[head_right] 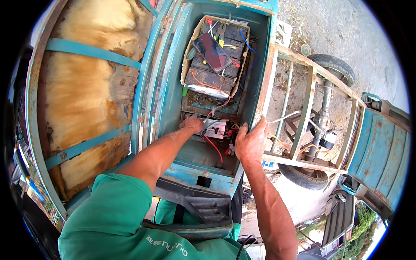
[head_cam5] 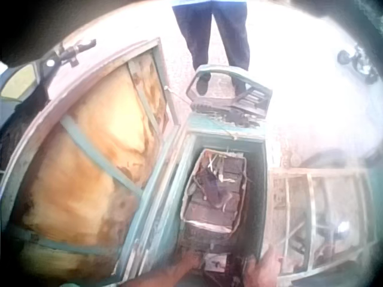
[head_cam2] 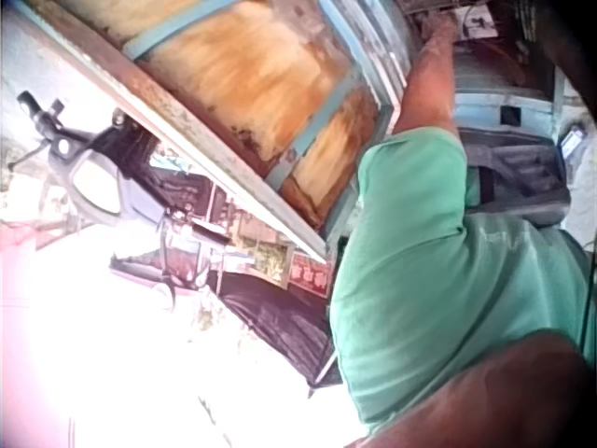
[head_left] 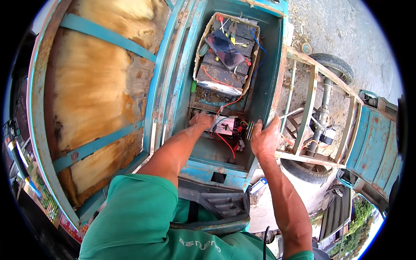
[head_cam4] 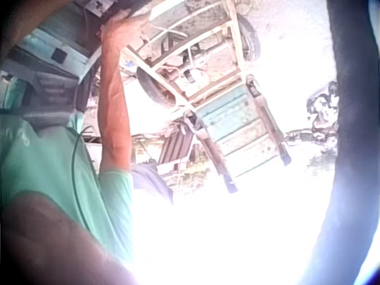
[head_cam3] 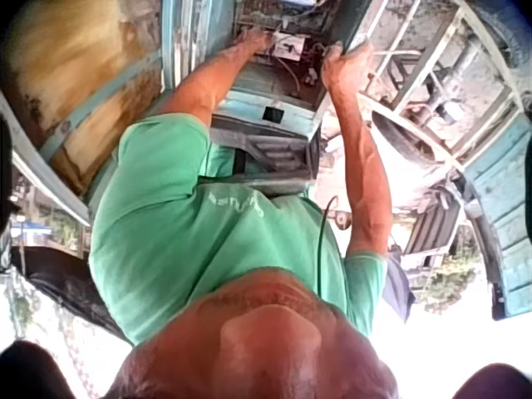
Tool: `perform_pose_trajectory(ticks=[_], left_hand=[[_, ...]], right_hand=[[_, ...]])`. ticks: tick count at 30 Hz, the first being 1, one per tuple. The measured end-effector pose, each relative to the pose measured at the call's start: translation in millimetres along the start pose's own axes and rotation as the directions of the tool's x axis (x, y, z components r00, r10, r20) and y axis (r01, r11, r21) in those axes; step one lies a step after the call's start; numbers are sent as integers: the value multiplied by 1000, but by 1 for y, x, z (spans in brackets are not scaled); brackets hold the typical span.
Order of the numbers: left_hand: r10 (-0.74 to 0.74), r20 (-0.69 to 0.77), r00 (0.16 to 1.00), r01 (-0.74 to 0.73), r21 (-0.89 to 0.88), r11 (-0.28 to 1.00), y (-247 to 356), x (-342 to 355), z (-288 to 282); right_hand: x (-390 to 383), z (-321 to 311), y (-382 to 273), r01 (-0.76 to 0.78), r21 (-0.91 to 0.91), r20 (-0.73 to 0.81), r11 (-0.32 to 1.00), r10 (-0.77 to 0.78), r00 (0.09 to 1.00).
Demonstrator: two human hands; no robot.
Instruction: The person works on the electrical system of a teal three-wheeled vehicle, connecting and adjusting wires near the battery and a silver control box. The person repeatedly handles red and black wires and a small black component, occasionally stepping back to retrieve tools or parts from the ground.
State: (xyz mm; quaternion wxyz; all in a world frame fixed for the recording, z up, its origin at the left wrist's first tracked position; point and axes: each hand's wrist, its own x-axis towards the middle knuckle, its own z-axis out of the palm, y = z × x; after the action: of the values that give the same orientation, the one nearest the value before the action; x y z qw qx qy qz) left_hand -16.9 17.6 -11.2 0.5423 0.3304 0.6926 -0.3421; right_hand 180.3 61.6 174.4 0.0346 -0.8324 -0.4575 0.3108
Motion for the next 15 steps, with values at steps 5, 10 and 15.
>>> perform_pose_trajectory(ticks=[5,10,15], left_hand=[[229,-39,973,-224,96,970,-14,33,18],[321,-56,946,-310,145,940,-23,38,5],[44,-282,959,-80,-117,990,4,-33,-39]], right_hand=[[-2,2,7,49,-25,-72,998,-50,996],[-2,0,1,-4,-7,7,1000,4,1000],[-5,-3,-3,-45,-32,8,998,46,999]])
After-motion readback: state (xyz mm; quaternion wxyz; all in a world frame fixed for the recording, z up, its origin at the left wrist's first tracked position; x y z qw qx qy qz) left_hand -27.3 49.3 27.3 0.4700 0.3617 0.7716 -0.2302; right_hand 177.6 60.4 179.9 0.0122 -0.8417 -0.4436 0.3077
